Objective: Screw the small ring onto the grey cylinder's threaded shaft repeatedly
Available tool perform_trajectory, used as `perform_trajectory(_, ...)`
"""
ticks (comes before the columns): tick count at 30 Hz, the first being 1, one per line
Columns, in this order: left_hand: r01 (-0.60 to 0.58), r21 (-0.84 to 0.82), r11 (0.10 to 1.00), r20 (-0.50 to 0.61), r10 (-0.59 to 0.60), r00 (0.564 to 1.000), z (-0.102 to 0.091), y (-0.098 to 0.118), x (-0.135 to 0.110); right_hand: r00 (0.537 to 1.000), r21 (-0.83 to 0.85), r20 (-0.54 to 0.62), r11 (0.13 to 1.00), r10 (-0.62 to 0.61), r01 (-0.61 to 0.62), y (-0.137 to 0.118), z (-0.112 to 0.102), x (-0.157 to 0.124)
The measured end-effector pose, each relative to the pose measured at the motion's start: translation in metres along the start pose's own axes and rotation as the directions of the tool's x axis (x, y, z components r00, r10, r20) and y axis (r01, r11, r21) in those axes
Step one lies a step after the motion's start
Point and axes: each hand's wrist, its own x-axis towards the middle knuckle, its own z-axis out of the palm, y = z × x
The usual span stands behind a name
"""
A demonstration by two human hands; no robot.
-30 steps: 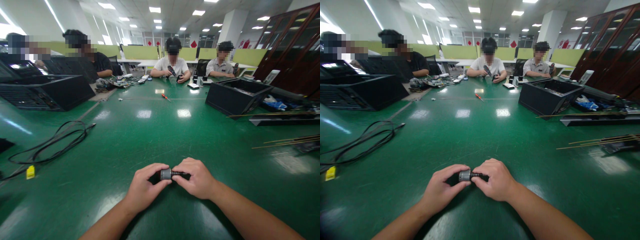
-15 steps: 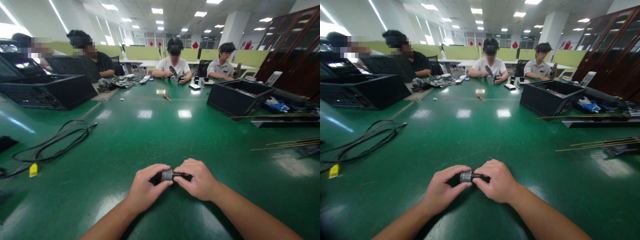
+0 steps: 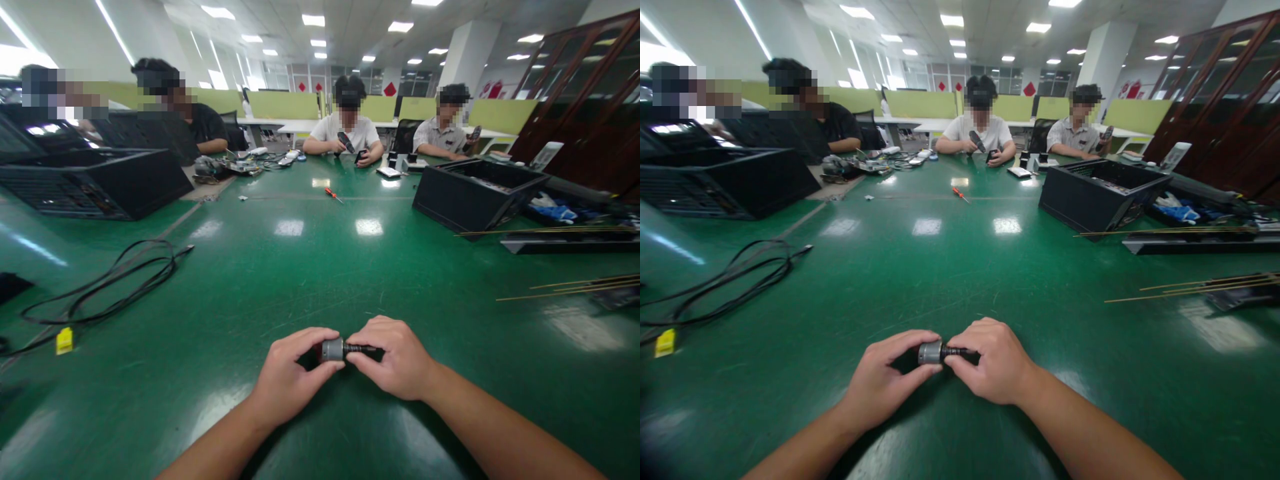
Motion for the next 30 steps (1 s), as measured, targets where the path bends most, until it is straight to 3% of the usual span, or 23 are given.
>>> perform_trajectory(30, -0.025, 0.013, 1.0, -0.015, 0.025, 1.0, -0.0009, 0.0001, 0.0003, 1.0, 0.009, -0.008, 1.0, 0.011, -0.011, -0.0007, -0.001, 0.0005)
